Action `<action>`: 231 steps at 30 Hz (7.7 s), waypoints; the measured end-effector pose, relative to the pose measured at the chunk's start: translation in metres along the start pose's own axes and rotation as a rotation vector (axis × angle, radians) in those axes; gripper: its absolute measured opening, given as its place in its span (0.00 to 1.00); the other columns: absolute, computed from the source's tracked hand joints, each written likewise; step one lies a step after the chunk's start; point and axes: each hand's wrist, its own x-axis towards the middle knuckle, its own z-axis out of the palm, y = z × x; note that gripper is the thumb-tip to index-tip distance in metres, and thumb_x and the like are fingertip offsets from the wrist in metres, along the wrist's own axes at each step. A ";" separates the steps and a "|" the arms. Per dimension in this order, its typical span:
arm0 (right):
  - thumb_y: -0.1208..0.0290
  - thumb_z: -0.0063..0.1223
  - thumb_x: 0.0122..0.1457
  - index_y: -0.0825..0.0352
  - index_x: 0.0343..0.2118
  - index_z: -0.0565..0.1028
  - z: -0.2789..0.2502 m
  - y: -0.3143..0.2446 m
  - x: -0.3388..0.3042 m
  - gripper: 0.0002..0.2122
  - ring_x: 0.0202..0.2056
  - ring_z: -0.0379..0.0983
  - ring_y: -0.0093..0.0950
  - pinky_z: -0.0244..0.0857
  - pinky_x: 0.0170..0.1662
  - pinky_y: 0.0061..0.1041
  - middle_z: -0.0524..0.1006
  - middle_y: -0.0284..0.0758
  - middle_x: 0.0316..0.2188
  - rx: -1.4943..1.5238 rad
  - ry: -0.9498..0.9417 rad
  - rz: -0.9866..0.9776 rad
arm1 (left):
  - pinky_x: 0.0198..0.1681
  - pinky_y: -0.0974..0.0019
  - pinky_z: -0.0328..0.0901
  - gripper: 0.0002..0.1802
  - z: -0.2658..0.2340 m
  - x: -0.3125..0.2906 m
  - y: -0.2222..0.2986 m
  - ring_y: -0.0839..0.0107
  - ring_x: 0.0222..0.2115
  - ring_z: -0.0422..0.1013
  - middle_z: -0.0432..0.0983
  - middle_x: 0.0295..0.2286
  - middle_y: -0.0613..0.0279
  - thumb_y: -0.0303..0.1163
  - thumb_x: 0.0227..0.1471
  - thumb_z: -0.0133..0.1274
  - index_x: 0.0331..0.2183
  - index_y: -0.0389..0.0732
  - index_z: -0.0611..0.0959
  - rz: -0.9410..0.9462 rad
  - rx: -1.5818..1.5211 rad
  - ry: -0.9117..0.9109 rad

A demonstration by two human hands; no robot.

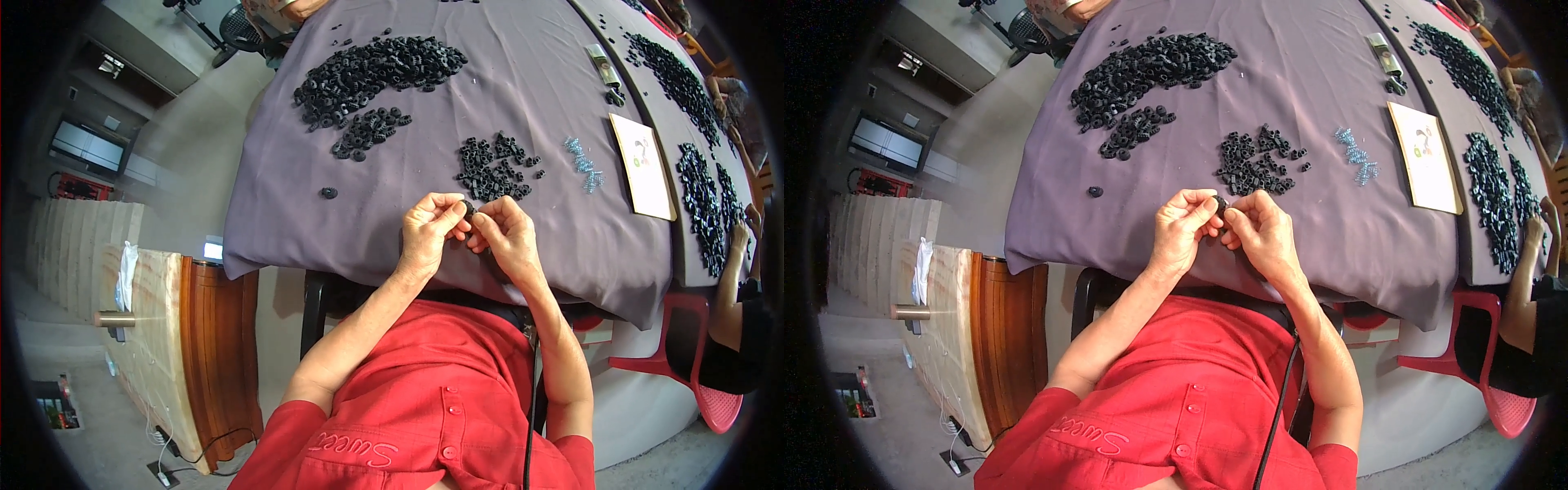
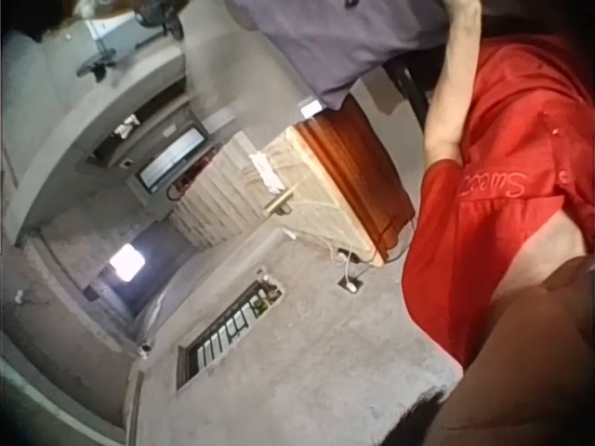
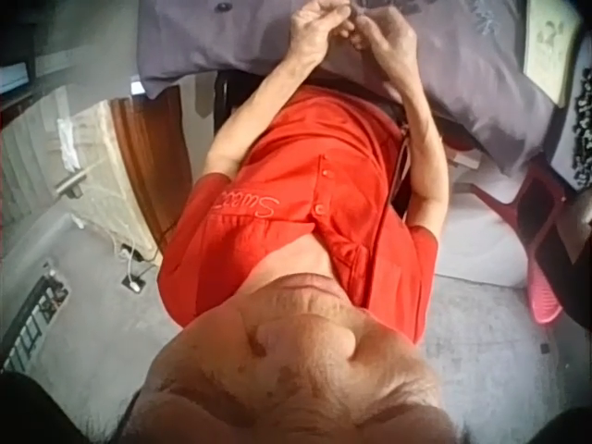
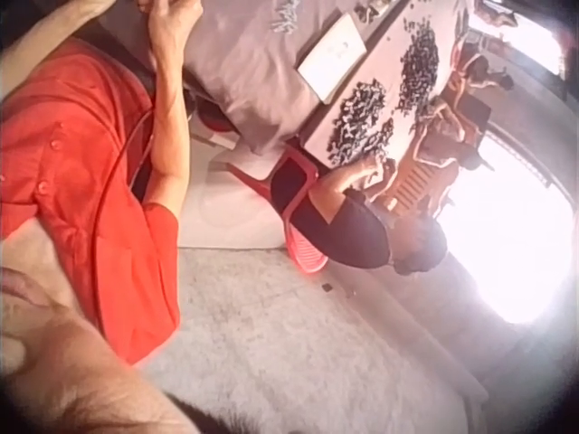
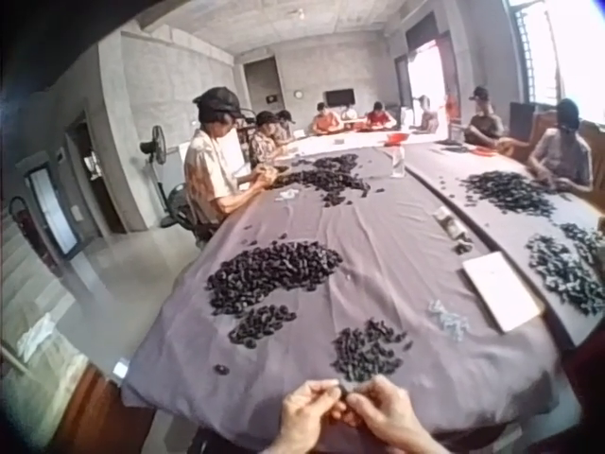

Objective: The person picks up a black plastic component and a small metal pin by hand, inserts the pin into the component, and places the assembled piece onto the table, repeating the process.

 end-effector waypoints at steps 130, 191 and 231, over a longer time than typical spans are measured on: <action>0.78 0.53 0.49 0.69 0.29 0.72 -0.163 -0.018 -0.001 0.05 0.28 0.72 0.34 0.65 0.34 0.29 0.72 0.39 0.26 -0.955 0.454 -0.237 | 0.22 0.76 0.62 0.06 -0.005 -0.001 0.004 0.80 0.19 0.67 0.76 0.28 0.59 0.33 0.53 0.52 0.32 0.40 0.77 -0.280 -0.235 -0.251; 0.79 0.53 0.53 0.71 0.33 0.75 -0.085 -0.020 -0.026 0.04 0.28 0.70 0.15 0.64 0.31 0.13 0.75 0.28 0.26 0.018 0.198 -0.077 | 0.20 0.81 0.60 0.06 0.079 0.009 -0.013 0.87 0.18 0.64 0.73 0.21 0.72 0.31 0.52 0.53 0.31 0.38 0.78 0.036 0.525 -0.390; 0.74 0.46 0.59 0.66 0.30 0.69 -0.053 0.001 -0.004 0.03 0.20 0.61 0.13 0.56 0.23 0.12 0.68 0.26 0.21 -0.150 0.226 -0.168 | 0.33 0.56 0.61 0.13 -0.106 0.077 0.085 0.63 0.31 0.67 0.72 0.24 0.65 0.42 0.39 0.60 0.26 0.43 0.80 0.534 1.762 0.459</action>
